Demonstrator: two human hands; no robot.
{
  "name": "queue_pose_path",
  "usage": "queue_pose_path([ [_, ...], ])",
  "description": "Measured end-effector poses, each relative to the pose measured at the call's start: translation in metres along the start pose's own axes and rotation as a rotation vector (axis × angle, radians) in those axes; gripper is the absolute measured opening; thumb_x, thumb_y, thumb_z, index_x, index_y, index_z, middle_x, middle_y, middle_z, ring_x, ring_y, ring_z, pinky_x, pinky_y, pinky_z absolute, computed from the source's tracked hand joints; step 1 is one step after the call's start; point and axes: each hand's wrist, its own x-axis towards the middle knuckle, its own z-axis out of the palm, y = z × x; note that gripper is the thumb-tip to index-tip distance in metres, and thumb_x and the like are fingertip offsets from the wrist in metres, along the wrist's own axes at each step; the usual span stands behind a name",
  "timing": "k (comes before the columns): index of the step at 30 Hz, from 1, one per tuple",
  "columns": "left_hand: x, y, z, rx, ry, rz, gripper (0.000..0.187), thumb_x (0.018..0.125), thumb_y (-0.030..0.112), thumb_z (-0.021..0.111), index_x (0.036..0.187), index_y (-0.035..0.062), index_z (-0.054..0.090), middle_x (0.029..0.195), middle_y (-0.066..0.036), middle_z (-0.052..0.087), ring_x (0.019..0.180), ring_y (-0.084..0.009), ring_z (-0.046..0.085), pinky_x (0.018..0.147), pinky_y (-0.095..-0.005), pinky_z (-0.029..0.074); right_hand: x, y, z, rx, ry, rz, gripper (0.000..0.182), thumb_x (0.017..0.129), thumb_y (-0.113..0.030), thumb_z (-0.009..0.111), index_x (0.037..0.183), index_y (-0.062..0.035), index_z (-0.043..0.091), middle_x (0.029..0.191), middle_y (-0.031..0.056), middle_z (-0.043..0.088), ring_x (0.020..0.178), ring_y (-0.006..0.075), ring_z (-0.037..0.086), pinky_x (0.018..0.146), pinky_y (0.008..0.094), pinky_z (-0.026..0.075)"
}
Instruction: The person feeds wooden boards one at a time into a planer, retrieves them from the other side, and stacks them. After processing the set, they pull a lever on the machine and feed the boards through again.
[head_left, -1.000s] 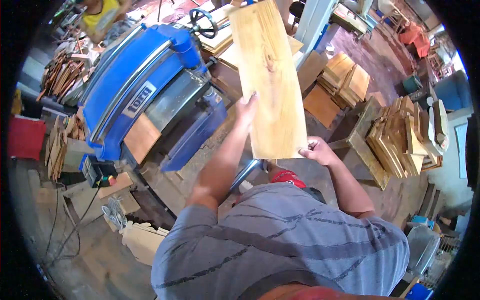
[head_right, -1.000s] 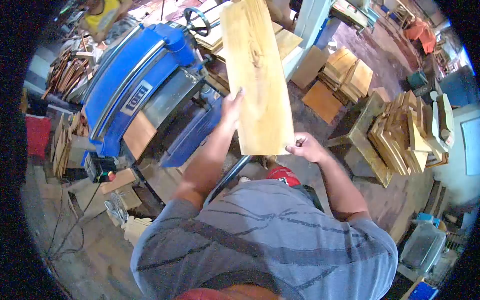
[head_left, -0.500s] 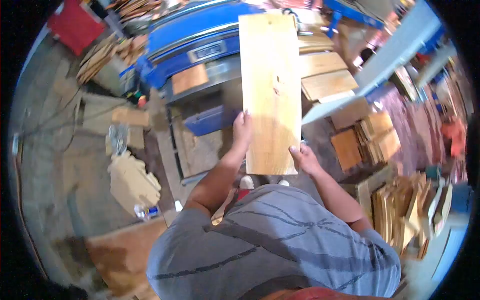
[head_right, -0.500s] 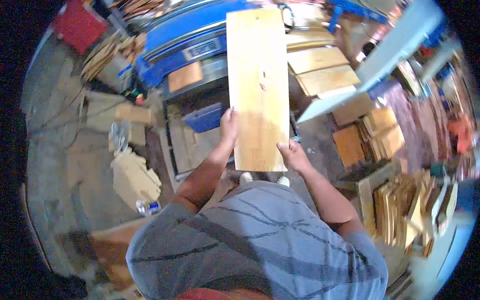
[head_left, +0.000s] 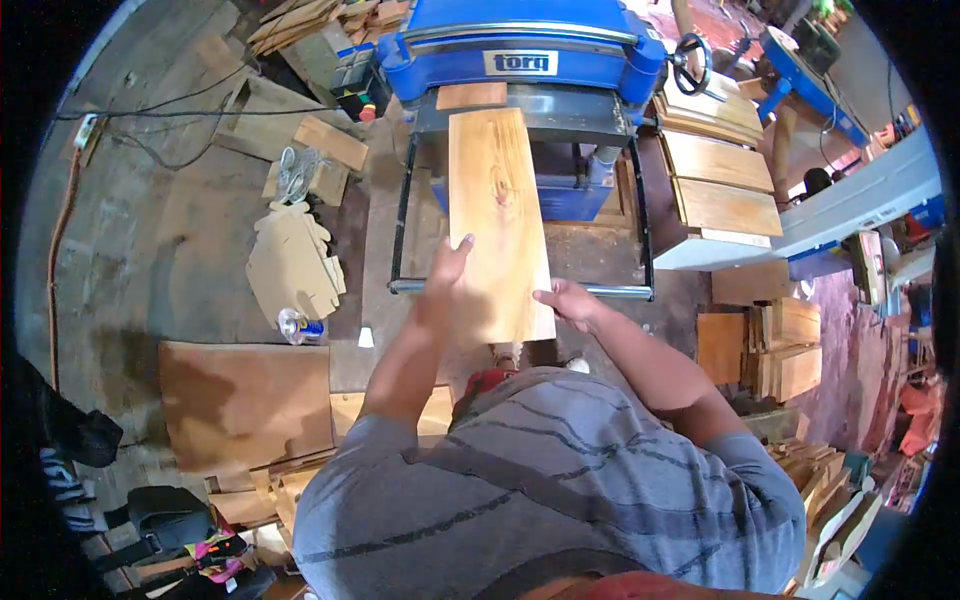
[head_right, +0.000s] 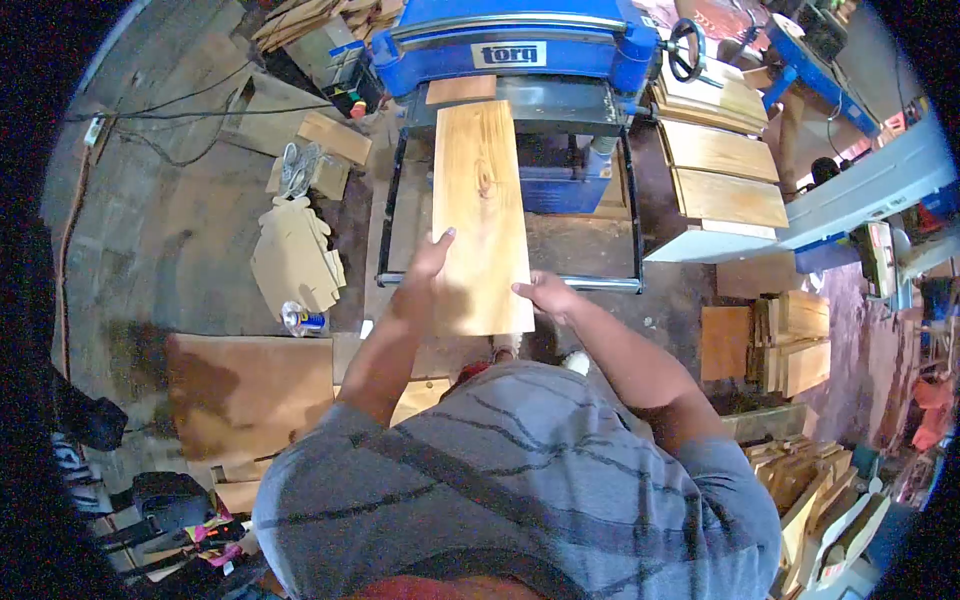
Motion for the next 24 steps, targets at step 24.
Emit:
queue_pose_path([
  [24,-0.02,-0.037,-0.05,1.028,-0.374,0.697,0.106,0.064,0.056,0.078,0.15,0.0203,0.028,0.157,-0.02,0.014,0.144,-0.0411,0.014,0.108,-0.0662,0.016,0.114,-0.026,0.043,-0.059,0.488,-0.05,0.043,0.099,-0.032,0.052,0.103,0.0091,0.063,0.093,0.0196,0.068,0.079,0.0247,0.066,0.071,0.0393,0.052],
])
